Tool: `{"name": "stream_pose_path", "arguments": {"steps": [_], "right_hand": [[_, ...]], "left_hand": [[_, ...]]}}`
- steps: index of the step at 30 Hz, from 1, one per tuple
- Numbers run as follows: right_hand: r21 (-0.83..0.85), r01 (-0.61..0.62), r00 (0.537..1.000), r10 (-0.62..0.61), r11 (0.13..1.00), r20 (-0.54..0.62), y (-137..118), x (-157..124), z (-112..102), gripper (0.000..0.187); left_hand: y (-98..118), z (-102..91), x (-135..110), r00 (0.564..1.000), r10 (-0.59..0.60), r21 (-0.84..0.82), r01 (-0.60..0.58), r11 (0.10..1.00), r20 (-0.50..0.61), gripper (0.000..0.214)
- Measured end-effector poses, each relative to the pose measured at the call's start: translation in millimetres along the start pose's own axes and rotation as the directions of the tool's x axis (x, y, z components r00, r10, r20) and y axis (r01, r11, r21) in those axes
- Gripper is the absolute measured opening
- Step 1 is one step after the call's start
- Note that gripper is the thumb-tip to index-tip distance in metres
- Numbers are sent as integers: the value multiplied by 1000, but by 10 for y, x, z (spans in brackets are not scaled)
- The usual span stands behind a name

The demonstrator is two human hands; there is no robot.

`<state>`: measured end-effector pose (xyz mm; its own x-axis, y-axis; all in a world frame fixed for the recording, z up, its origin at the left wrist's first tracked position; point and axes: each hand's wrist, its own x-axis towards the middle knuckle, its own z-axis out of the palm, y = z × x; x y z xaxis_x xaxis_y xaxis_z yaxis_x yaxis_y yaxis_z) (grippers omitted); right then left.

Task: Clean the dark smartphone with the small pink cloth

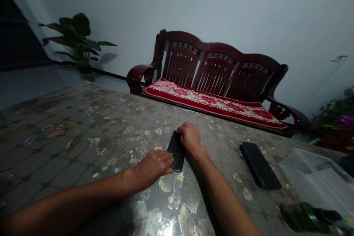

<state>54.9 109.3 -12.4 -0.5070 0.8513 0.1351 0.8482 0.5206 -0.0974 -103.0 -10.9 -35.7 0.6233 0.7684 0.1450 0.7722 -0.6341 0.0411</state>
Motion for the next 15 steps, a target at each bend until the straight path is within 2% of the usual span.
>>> {"name": "stream_pose_path", "arguments": {"steps": [8,15], "right_hand": [[51,25,1000,-25,998,2,29,25,52,37],[71,46,998,-43,996,-38,58,-7,112,34]], "left_hand": [[-6,-18,9,999,-2,-2,2,1000,41,20],[-20,-43,16,999,-22,-19,23,1000,30,21]]}}
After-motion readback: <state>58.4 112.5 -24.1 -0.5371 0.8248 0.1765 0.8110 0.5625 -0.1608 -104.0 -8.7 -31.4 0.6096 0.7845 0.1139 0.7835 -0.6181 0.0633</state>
